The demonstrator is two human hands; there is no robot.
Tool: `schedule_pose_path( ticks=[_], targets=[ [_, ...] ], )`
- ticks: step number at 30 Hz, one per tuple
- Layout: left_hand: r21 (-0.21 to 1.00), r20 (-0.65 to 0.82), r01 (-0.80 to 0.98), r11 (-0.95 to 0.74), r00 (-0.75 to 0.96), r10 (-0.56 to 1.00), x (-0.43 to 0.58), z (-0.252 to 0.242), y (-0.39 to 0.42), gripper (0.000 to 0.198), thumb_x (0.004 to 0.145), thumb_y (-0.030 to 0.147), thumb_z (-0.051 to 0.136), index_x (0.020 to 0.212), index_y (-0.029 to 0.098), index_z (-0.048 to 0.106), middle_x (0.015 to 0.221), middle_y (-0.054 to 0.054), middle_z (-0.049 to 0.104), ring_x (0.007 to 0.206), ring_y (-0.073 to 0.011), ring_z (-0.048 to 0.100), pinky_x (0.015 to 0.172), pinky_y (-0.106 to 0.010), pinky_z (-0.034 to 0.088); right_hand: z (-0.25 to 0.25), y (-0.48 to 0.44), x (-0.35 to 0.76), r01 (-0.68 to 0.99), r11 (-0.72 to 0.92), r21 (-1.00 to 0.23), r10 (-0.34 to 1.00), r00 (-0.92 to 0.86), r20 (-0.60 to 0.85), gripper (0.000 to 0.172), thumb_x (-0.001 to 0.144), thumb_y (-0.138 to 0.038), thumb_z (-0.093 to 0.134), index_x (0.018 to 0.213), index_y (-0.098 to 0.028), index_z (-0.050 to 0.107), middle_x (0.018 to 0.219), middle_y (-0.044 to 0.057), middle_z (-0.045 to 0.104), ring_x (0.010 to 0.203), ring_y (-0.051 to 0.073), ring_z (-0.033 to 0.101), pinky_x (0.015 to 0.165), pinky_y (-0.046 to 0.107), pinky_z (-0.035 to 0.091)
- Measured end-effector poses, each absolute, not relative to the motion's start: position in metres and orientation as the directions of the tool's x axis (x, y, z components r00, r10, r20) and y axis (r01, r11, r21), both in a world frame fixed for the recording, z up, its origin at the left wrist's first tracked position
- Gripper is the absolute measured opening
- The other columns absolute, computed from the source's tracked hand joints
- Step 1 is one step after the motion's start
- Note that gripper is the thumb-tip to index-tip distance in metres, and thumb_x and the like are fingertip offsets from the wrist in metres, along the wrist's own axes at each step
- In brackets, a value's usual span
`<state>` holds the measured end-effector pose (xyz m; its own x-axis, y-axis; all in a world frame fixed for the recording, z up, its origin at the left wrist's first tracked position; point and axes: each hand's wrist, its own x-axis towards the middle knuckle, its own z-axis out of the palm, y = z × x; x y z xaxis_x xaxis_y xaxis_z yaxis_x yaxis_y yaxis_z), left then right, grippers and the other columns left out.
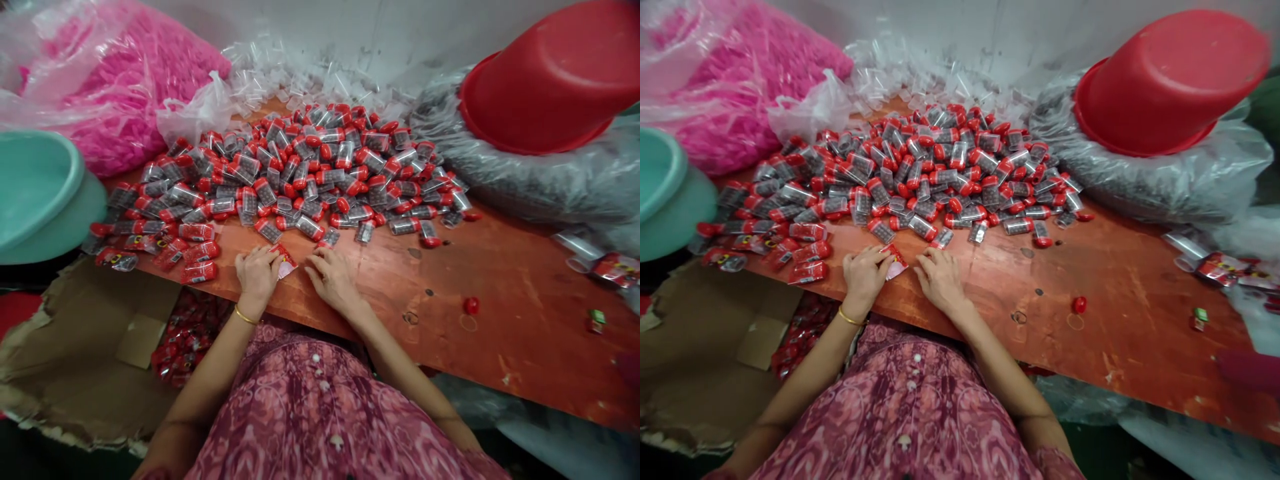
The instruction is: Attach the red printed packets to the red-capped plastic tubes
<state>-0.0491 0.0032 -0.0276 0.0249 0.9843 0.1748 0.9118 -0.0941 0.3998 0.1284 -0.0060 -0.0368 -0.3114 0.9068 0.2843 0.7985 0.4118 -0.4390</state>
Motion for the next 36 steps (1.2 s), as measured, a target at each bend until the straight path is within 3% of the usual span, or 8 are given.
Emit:
schedule_pose_path(
  ticks=[7, 11, 16, 19, 23, 27, 32, 36],
  targets=[
    [0.509, 0.324, 0.855, -0.095, -0.088, 0.942, -0.051, -0.029, 0.006, 0.025, 0.084, 0.037, 0.052, 0.081, 0.023, 0.072, 0.109, -0.008, 0.069, 0.113, -0.03, 0.058, 0.103, -0.055, 0.023, -0.032, -0.011, 0.112, 0.654, 0.337, -0.677, 0.939, -0.181, 0.293, 0.03, 0.088, -0.036, 0.049, 0.106, -0.016, 0.062, 0.1, 0.012, 0.064, 0.096, 0.022, 0.057, 0.087, 0.037, 0.043],
    [0.564, 0.36, 0.817, -0.123, -0.11, 0.926, -0.043, -0.013, 0.003, 0.023, 0.083, 0.037, 0.053, 0.082, 0.023, 0.072, 0.111, -0.008, 0.068, 0.115, -0.0291, 0.056, 0.106, -0.056, 0.022, -0.029, -0.004, 0.096, 0.328, 0.135, -0.935, 0.989, -0.097, 0.108, 0.04, 0.082, -0.045, 0.054, 0.11, -0.017, 0.059, 0.092, 0.007, 0.065, 0.078, 0.017, 0.059, 0.072, 0.03, 0.049],
    [0.57, 0.408, 0.801, -0.182, -0.084, 0.909, -0.029, -0.002, -0.001, 0.017, 0.082, 0.032, 0.057, 0.082, 0.022, 0.071, 0.114, -0.007, 0.067, 0.119, -0.0286, 0.053, 0.108, -0.057, 0.019, -0.025, 0.004, 0.084, -0.023, 0.034, -0.999, 0.991, -0.128, 0.037, 0.029, 0.08, -0.045, 0.054, 0.083, -0.018, 0.063, 0.075, 0.001, 0.063, 0.069, 0.013, 0.057, 0.066, 0.025, 0.048],
    [0.727, 0.347, 0.676, -0.125, -0.204, 0.916, -0.025, -0.004, -0.002, 0.027, 0.079, 0.037, 0.06, 0.1, 0.02, 0.067, 0.122, -0.011, 0.062, 0.118, -0.028, 0.053, 0.105, -0.051, 0.03, -0.025, 0.004, 0.089, -0.056, -0.026, -0.998, 0.999, -0.019, -0.025, 0.03, 0.079, -0.047, 0.052, 0.07, -0.018, 0.058, 0.065, -0.001, 0.058, 0.061, 0.011, 0.051, 0.06, 0.024, 0.045],
    [0.968, -0.026, 0.242, 0.068, -0.174, 0.984, -0.021, -0.009, -0.006, 0.038, 0.076, 0.043, 0.061, 0.099, 0.014, 0.066, 0.097, -0.011, 0.07, 0.087, -0.0214, 0.066, 0.077, -0.033, 0.051, -0.027, 0.0, 0.095, -0.039, -0.037, -0.999, 0.999, 0.033, -0.038, 0.03, 0.077, -0.048, 0.053, 0.066, -0.02, 0.053, 0.06, -0.003, 0.052, 0.056, 0.01, 0.045, 0.056, 0.023, 0.04],
    [0.984, -0.176, -0.014, 0.176, -0.15, 0.973, -0.013, -0.012, -0.012, 0.029, 0.07, 0.041, 0.067, 0.074, 0.013, 0.069, 0.069, -0.003, 0.068, 0.063, -0.0134, 0.06, 0.064, -0.025, 0.048, -0.031, -0.007, 0.093, 0.06, 0.032, -0.998, 0.999, 0.021, 0.034, 0.034, 0.081, -0.048, 0.047, 0.061, -0.021, 0.048, 0.056, -0.003, 0.046, 0.053, 0.01, 0.042, 0.053, 0.023, 0.036],
    [0.926, -0.314, -0.281, 0.25, -0.211, 0.926, -0.004, -0.016, -0.019, 0.028, 0.063, 0.039, 0.074, 0.075, 0.014, 0.071, 0.073, -0.003, 0.071, 0.068, -0.0128, 0.061, 0.073, -0.027, 0.048, -0.038, -0.01, 0.089, 0.15, 0.069, -0.986, 0.991, 0.099, 0.084, 0.037, 0.085, -0.046, 0.041, 0.058, -0.021, 0.04, 0.054, -0.005, 0.038, 0.051, 0.01, 0.036, 0.051, 0.023, 0.03],
    [0.924, -0.286, -0.324, 0.201, -0.24, 0.928, -0.005, -0.02, -0.014, 0.027, 0.06, 0.036, 0.076, 0.075, 0.015, 0.072, 0.075, -0.002, 0.071, 0.068, -0.0118, 0.062, 0.073, -0.026, 0.049, -0.036, -0.01, 0.089, 0.131, 0.07, -0.989, 0.995, 0.06, 0.078, 0.036, 0.087, -0.045, 0.04, 0.061, -0.021, 0.045, 0.057, -0.004, 0.043, 0.054, 0.01, 0.041, 0.053, 0.022, 0.034]
  ],
)
